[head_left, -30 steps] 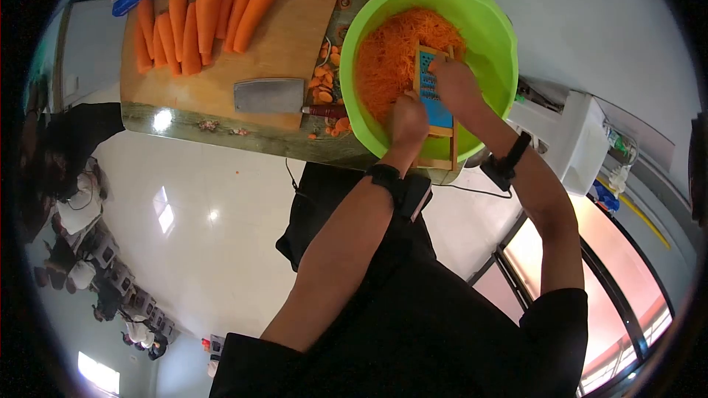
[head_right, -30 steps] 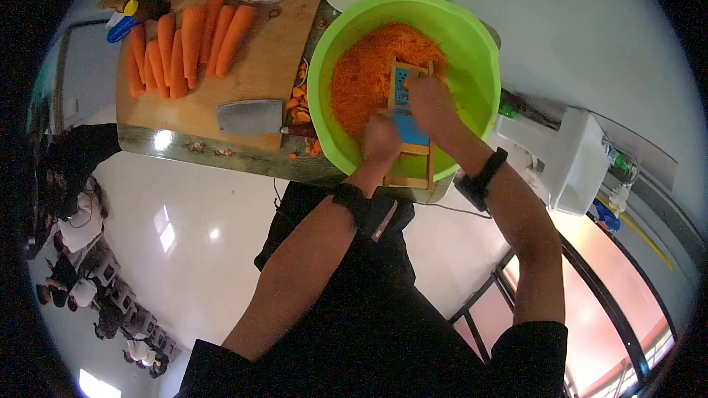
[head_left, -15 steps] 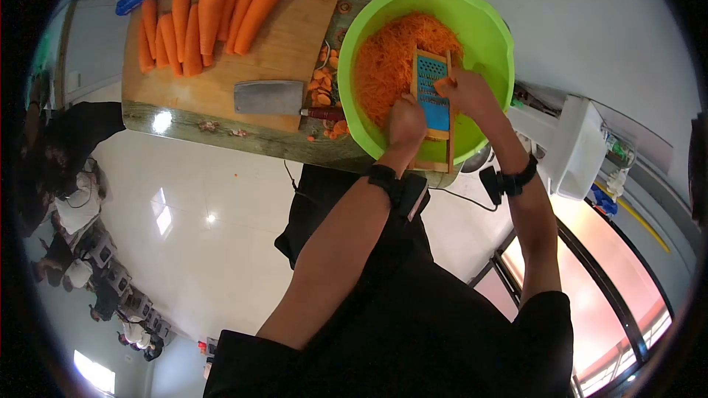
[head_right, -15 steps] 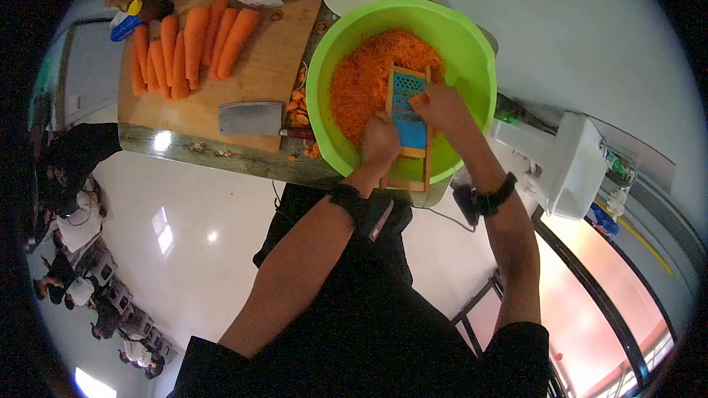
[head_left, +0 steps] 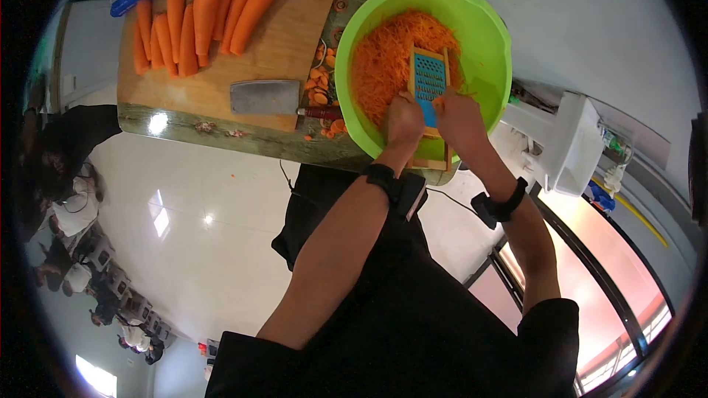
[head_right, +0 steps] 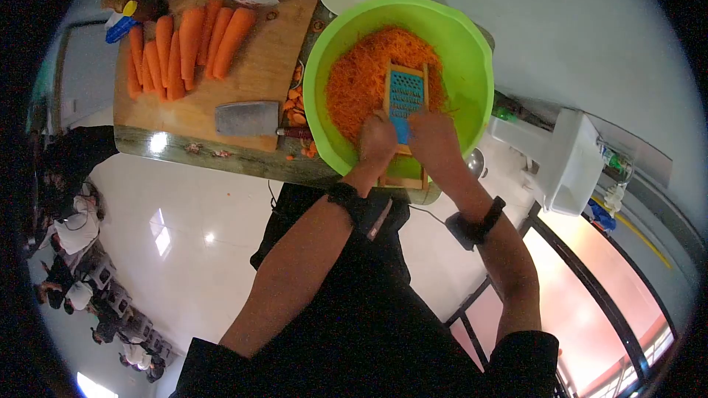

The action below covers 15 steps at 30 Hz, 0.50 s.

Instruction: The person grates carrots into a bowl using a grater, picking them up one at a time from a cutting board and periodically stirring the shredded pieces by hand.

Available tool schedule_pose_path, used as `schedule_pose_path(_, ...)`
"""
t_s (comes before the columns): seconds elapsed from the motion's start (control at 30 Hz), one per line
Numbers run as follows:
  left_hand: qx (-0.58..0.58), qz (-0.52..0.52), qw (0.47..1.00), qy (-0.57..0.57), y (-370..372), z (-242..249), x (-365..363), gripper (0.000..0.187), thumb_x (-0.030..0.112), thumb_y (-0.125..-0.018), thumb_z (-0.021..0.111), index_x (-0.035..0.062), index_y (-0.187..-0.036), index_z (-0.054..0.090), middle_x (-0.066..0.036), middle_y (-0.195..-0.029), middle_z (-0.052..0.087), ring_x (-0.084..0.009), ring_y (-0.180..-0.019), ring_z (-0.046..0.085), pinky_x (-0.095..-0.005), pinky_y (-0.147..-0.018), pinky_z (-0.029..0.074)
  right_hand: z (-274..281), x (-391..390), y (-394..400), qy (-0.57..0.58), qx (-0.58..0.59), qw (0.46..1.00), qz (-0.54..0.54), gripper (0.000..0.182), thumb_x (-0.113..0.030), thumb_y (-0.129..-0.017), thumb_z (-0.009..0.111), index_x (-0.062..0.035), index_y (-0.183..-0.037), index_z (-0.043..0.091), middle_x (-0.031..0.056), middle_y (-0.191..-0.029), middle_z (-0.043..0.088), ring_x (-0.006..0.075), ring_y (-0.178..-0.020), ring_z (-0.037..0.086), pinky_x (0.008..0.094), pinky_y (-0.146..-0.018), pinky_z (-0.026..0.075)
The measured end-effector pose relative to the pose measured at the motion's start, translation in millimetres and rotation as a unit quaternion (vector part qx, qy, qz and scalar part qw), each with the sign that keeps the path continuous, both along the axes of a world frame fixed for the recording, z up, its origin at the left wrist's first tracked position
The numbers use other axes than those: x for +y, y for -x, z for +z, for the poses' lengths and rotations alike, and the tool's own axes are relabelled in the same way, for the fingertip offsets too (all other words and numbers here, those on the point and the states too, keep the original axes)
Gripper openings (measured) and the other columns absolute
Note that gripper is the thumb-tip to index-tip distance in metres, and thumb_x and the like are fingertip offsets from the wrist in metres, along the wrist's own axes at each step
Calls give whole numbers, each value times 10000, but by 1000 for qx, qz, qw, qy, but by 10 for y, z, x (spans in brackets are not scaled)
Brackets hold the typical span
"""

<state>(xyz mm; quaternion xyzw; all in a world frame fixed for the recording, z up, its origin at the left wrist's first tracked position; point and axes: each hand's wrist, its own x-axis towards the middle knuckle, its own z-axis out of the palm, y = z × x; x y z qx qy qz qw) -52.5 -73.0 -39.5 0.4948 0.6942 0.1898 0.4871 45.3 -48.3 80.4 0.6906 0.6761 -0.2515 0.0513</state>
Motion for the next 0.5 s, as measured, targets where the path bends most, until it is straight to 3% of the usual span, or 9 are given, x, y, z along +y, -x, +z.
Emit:
schedule_pose_path(0.07, -31, 22, 999, 24, 33, 132, 89, 524, 269, -1037, 348, -46, -695, 590, -297, -701, 618, -455, -617, 604, -531, -512, 481, -111, 60, -1, 4, -24, 1000, -3, 171, -118, -833, 606, 41, -891, 578, 266, -759, 635, 456, -739, 635, 529, -680, 508)
schedule_pose_path(0.13, -21, 25, 990, 134, 26, 181, 123, 524, 271, -1033, 340, -55, -712, 596, -315, -729, 620, -472, -656, 611, -539, -573, 497, -247, 84, -4, 11, -50, 999, -8, 185, -122, -845, 602, 38, -917, 543, 279, -765, 631, 459, -752, 629, 542, -685, 494)
schedule_pose_path(0.37, -48, 67, 987, 140, -11, 149, 144, 534, 279, -1016, 345, -84, -749, 630, -336, -791, 630, -479, -745, 635, -534, -627, 510, -297, 107, 77, 0, -56, 997, -55, 182, -93, -839, 570, 25, -961, 504, 277, -759, 634, 455, -724, 634, 529, -651, 509)
schedule_pose_path(0.43, -5, 37, 990, 137, -4, 157, 127, 529, 280, -1004, 359, -91, -753, 639, -333, -799, 634, -481, -772, 639, -551, -648, 507, -369, 31, 57, 3, -69, 995, -67, 175, -99, -850, 564, 21, -962, 501, 275, -763, 638, 452, -720, 636, 528, -642, 511)
schedule_pose_path(0.5, -20, 39, 988, 148, 7, 206, 157, 529, 280, -1004, 360, -91, -753, 640, -333, -798, 634, -483, -769, 639, -553, -650, 507, -483, 7, 18, -67, -68, 994, -47, 181, -108, -859, 568, 25, -963, 506, 276, -752, 637, 442, -712, 642, 515, -627, 517)
